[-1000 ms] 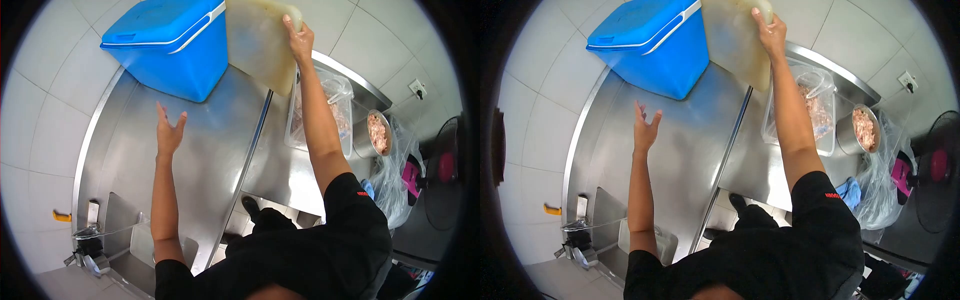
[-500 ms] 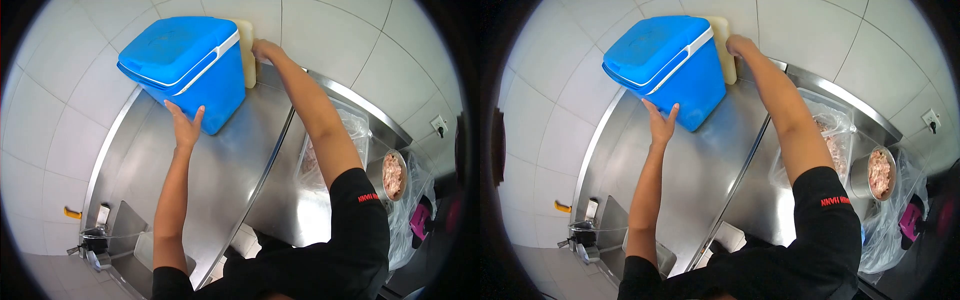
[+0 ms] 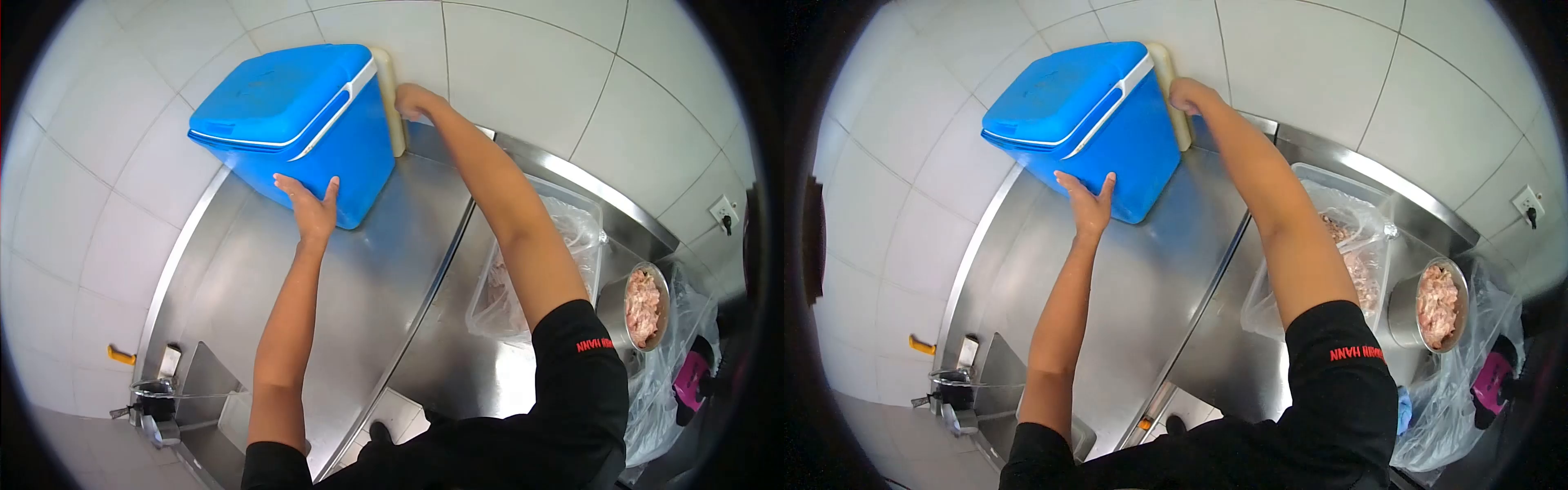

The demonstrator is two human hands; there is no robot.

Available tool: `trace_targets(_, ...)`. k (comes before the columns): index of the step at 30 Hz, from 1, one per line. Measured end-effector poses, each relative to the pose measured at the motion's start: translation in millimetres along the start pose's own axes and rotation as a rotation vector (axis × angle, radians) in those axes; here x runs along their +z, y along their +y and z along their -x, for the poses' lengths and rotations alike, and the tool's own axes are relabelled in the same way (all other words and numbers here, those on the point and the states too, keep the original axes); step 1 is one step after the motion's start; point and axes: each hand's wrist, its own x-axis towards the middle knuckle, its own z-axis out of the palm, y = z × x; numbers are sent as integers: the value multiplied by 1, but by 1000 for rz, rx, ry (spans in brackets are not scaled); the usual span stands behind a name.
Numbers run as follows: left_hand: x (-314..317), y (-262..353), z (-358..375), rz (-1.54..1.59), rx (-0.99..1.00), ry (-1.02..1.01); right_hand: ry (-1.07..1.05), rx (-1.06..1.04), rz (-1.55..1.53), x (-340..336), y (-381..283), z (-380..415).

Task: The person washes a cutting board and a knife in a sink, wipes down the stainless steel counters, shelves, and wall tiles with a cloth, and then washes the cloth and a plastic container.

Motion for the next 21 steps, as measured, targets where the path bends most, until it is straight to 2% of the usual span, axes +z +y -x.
trace_targets(2, -15, -5, -4, 86, 19, -68, 159, -114, -50, 15, -2, -2)
trace_targets(3, -24, -5, -3, 69, 26, -49, 168, -138, -59, 23, -10, -5)
trace_targets(5, -42, 8, -7, 174, 1, -92, 299, -91, -103, 33, -22, -16)
trace_targets(6, -44, 4, -12, 160, 11, -102, 190, -111, -64, 33, -17, -36)
trace_targets(8, -40, -8, -32, 227, -83, -142, 247, -323, -377, 68, 20, -95)
trace_targets(9, -43, -1, -35, 242, -76, -170, 302, -319, -172, 56, 2, -71)
trace_targets(10, -43, 4, -39, 264, -77, -212, 297, -285, -172, 56, 5, -75)
trace_targets(11, -39, -10, -47, 305, -26, -239, 173, -291, 15, 52, 4, -73)
trace_targets(12, -40, -10, -49, 264, -4, -243, -76, -231, 201, 50, 9, -81)
trace_targets(13, -46, 10, -43, 239, -51, -248, -144, -192, 201, 29, 8, -42)
trace_targets(15, -44, 0, -42, 236, -60, -268, -170, -98, 110, -27, -9, 59)
trace_targets(17, -45, -4, -43, 236, -62, -266, -145, -102, 28, -44, 25, 65)
trace_targets(19, -42, -16, -40, 192, -93, -240, -15, -80, 22, -73, 42, 135)
trace_targets(21, -43, -27, -27, 186, -79, -238, 19, -250, 468, -94, 92, 163)
